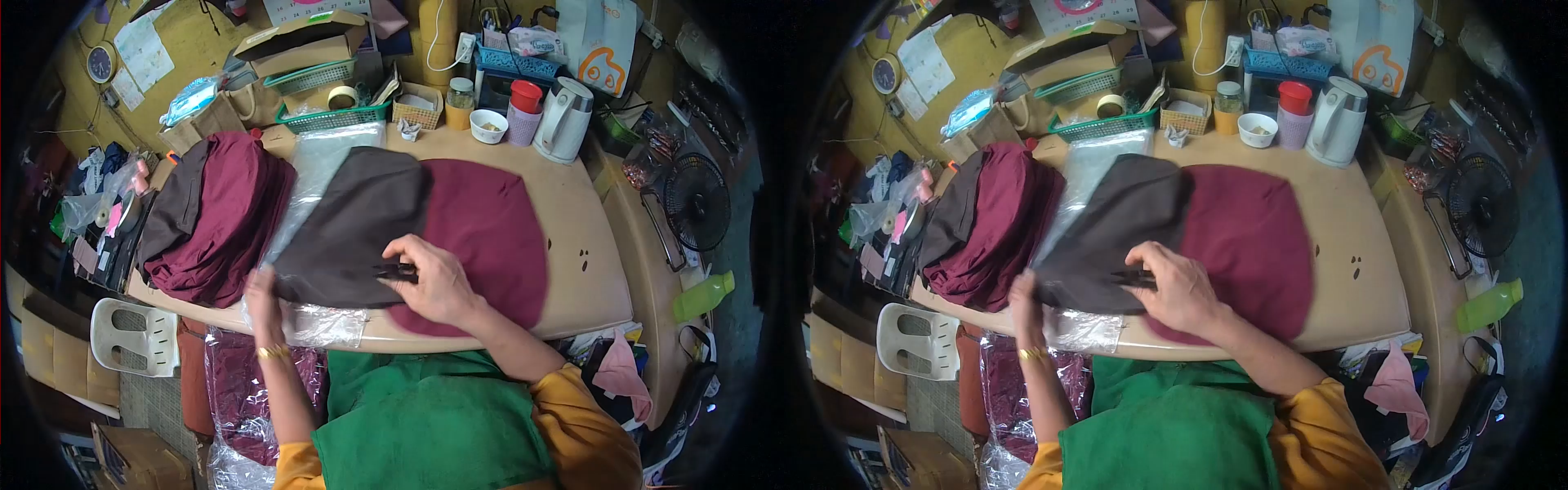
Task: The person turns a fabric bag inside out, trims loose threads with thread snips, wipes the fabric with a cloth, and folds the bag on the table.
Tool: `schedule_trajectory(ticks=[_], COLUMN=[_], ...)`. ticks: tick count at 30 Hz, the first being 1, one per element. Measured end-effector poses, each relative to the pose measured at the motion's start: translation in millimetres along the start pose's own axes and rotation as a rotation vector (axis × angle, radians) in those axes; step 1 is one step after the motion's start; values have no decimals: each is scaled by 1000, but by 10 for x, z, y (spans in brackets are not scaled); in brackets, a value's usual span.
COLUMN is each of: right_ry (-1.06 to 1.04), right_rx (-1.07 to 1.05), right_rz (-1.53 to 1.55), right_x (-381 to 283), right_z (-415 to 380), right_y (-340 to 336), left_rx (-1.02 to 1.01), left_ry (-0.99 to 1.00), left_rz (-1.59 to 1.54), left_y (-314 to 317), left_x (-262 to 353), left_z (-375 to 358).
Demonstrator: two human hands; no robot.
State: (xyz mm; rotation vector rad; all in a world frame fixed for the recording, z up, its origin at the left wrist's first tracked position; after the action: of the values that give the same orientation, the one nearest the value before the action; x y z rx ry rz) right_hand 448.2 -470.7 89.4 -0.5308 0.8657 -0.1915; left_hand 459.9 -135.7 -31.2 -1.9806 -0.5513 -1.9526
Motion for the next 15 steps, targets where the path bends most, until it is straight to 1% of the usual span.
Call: schedule_trajectory(ticks=[1,2,3,4,5,6,7,8,9,10,11,13,14,15], right_ry=[-7,-23,-44,-101,-119,-133,-148,-125,-99,-66,-63,109,207,220], right_rx=[30,54,80,139,163,207,254,248,238,224,223,128,41,48], right_rz=[82,143,203,231,239,283,329,309,286,153,149,126,130,119], right_x=[25,54,79,19,-103,-163,-208,-270,-315,-314,-221,161,337,520], right_z=[29,69,131,201,253,271,290,306,314,339,362,356,331,314], right_y=[-38,-75,-117,-214,-351,-449,-542,-636,-723,-781,-810,-791,-781,-771], left_rx=[-8,132,159,-90,-249,-455,-600,-1057,-1387,-1454,-1526,-1414,-1217,-1024], left_ry=[135,148,115,264,249,578,974,834,554,553,550,434,527,644], left_rz=[-242,-362,-350,-146,-1,372,623,523,565,482,397,477,486,568], left_y=[14,154,362,547,916,1370,1783,2064,2262,2214,2182,2049,1932,1809], left_x=[204,561,865,928,984,1183,1343,1338,1150,953,801,984,1067,1050], left_z=[218,182,73,155,-47,-568,-1144,-1552,-1942,-2130,-2237,-1923,-1711,-1528])
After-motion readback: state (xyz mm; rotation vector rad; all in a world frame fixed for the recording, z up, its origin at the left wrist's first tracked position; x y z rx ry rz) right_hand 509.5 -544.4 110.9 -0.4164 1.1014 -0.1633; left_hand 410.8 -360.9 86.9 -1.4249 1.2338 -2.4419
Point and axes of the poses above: each hand's wrist, its own z-axis towards the middle knuckle, its own y-axis out of the palm, x = y × z, the point moved 5 cm from there along z, towards the middle knuckle, and after that the axes turned 5 degrees about -y, right-handed, at the moved point
